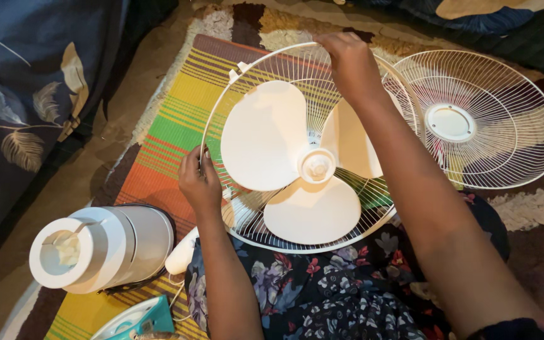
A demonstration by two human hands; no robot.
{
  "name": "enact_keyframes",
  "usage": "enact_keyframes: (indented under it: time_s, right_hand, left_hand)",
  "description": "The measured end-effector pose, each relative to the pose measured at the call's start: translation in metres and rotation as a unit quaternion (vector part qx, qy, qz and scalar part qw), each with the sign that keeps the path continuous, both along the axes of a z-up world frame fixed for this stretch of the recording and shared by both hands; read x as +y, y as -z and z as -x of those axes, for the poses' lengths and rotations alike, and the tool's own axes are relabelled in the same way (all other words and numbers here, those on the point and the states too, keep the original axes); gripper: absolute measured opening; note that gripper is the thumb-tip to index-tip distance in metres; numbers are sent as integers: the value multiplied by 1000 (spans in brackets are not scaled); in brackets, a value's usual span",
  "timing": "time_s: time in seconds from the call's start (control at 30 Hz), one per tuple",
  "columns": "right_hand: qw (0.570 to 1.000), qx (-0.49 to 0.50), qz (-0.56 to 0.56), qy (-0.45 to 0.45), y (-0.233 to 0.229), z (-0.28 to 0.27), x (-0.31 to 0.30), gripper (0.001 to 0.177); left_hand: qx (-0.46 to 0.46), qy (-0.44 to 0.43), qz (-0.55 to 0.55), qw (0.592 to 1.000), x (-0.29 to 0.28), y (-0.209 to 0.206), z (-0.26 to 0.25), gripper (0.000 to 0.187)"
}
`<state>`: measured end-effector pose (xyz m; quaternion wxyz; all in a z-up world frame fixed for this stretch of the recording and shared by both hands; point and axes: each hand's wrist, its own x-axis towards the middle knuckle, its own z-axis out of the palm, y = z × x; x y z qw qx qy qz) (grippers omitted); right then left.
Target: The person assembles a white pedestal fan by attaching the front wire cage to the fan blades and motor housing. They align the cage with the blades and press it into place, then rotate the assembly to check the fit.
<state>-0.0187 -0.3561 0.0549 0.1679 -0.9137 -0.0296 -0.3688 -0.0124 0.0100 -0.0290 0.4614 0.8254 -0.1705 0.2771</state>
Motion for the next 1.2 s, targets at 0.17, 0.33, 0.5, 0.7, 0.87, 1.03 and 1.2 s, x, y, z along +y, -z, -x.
enact_keyframes:
  time_s: [0.17,0.33,0.5,0.7,0.87,1.03,1.2]
  right_hand:
    - [998,-8,-60,18,3,-2,-4,37]
    - [996,-26,-67,60,10,20,-21,26]
    - [994,2,-82,79,20,39,-41,28]
    - [991,3,-85,107,41,50,-61,21]
    - [987,3,-101,124,56,78,-75,18]
    - [982,22,-124,138,62,103,-77,19]
    - [977,40,-137,158,66,126,-76,17]
  left_hand:
    - [-15,9,-1,1000,2,1,0,12]
    - [-1,13,4,1000,3,0,0,13]
    - [-1,10,-8,1000,2,2,0,12]
    - [0,11,-6,1000,1,5,0,14]
    - [67,46,79,994,2,10,-2,16]
    - [81,63,106,989,2,19,-5,17]
    - [87,66,106,988,2,25,-8,17]
